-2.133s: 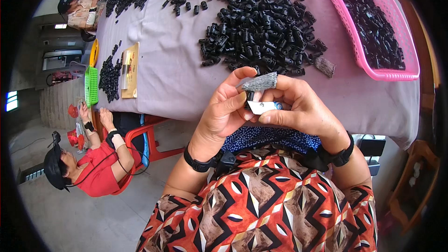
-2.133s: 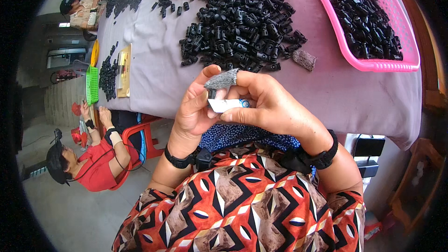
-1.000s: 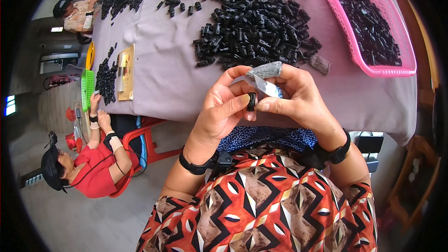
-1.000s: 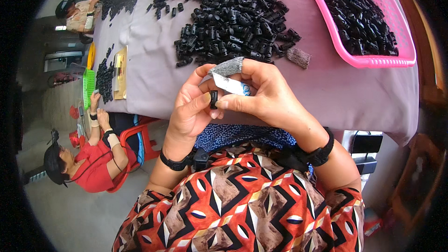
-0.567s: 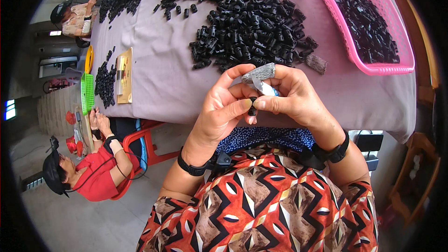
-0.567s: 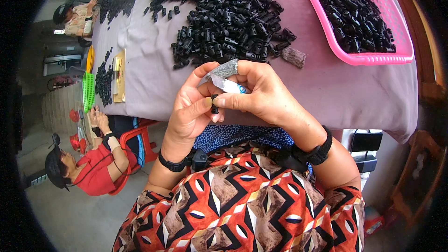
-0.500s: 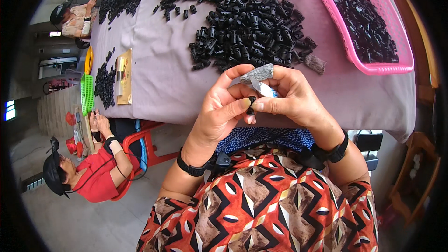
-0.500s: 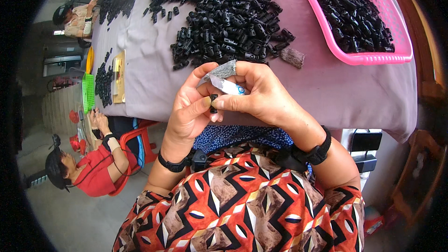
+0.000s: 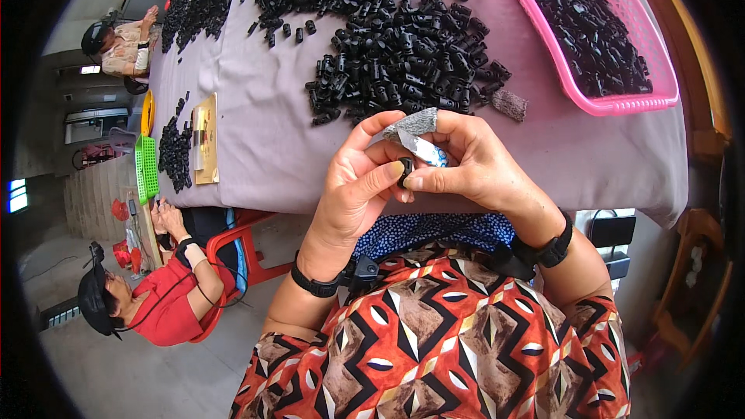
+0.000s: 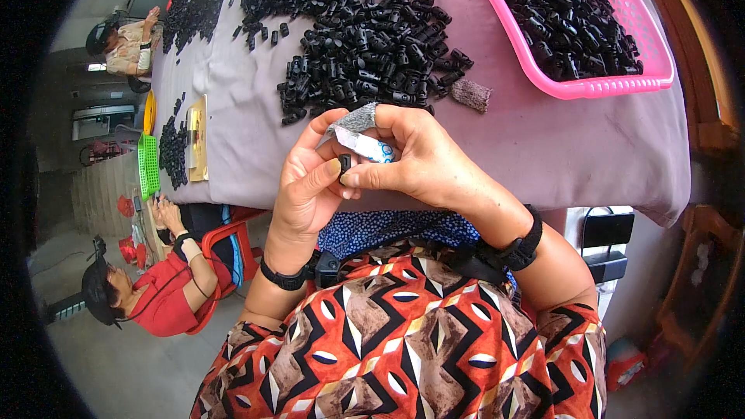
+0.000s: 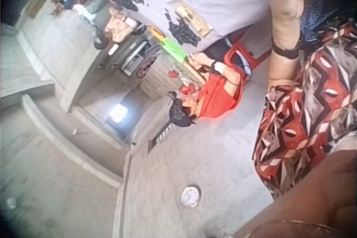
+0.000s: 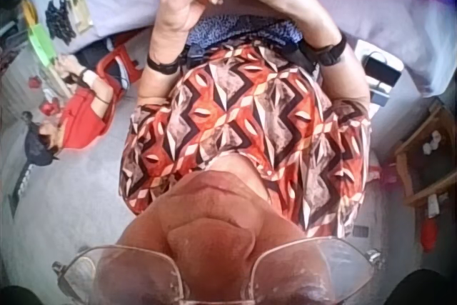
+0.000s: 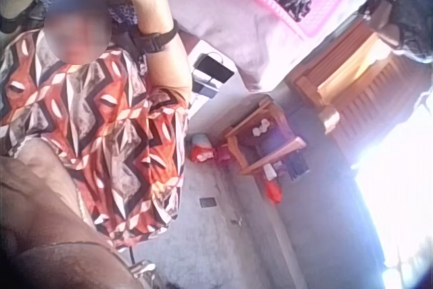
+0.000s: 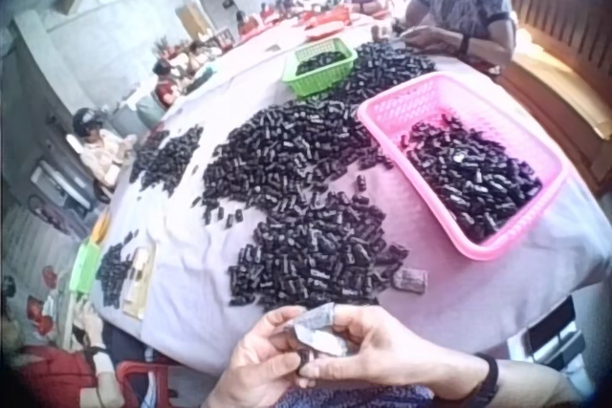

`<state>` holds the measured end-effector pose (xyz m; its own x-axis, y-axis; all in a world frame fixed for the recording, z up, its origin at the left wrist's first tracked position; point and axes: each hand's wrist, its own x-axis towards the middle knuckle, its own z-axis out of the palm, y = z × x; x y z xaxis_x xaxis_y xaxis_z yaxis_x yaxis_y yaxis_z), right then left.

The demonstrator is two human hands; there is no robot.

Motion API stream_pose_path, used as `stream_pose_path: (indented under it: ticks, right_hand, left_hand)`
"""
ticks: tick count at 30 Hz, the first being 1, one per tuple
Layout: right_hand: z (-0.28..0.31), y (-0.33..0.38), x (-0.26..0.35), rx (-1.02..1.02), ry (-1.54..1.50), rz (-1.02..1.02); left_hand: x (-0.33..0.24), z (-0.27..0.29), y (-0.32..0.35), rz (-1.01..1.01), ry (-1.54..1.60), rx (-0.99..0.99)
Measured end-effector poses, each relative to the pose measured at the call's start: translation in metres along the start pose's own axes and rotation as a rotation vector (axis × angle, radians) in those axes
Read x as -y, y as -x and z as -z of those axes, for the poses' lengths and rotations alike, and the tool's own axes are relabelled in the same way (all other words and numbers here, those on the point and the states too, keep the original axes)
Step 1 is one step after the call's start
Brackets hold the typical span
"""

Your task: The person picks up a black plastic cord lock, presses its spring-loaded button, and inserts a white paper strip through the opening. They then release the button to secure the paper and place the assembled cord lock onto the table.

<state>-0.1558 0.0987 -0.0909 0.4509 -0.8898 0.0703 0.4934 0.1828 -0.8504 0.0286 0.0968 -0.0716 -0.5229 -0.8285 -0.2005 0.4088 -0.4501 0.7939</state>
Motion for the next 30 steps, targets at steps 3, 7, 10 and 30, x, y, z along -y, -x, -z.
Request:
stream_pose_path:
  ticks: [3, 7, 10, 30]
  right_hand:
    - [-0.001, 0.001, -0.001, -0.039, -0.022, 0.029]
    - [0.007, 0.003, 0.011, -0.137, 0.049, -0.033]
    - [0.006, -0.004, 0.002, -0.304, -0.081, -0.023]
    - [0.008, -0.005, -0.004, -0.447, -0.066, 0.031]
  left_hand:
    - [0.000, -0.005, -0.003, -0.005, 0.003, -0.046]
    - [0.000, 0.001, -0.011, -0.074, 0.032, -0.061]
    - [-0.020, -0.007, -0.022, -0.124, -0.039, -0.119]
    - [-0.052, 0.015, -0.049, -0.251, -0.681, -0.259]
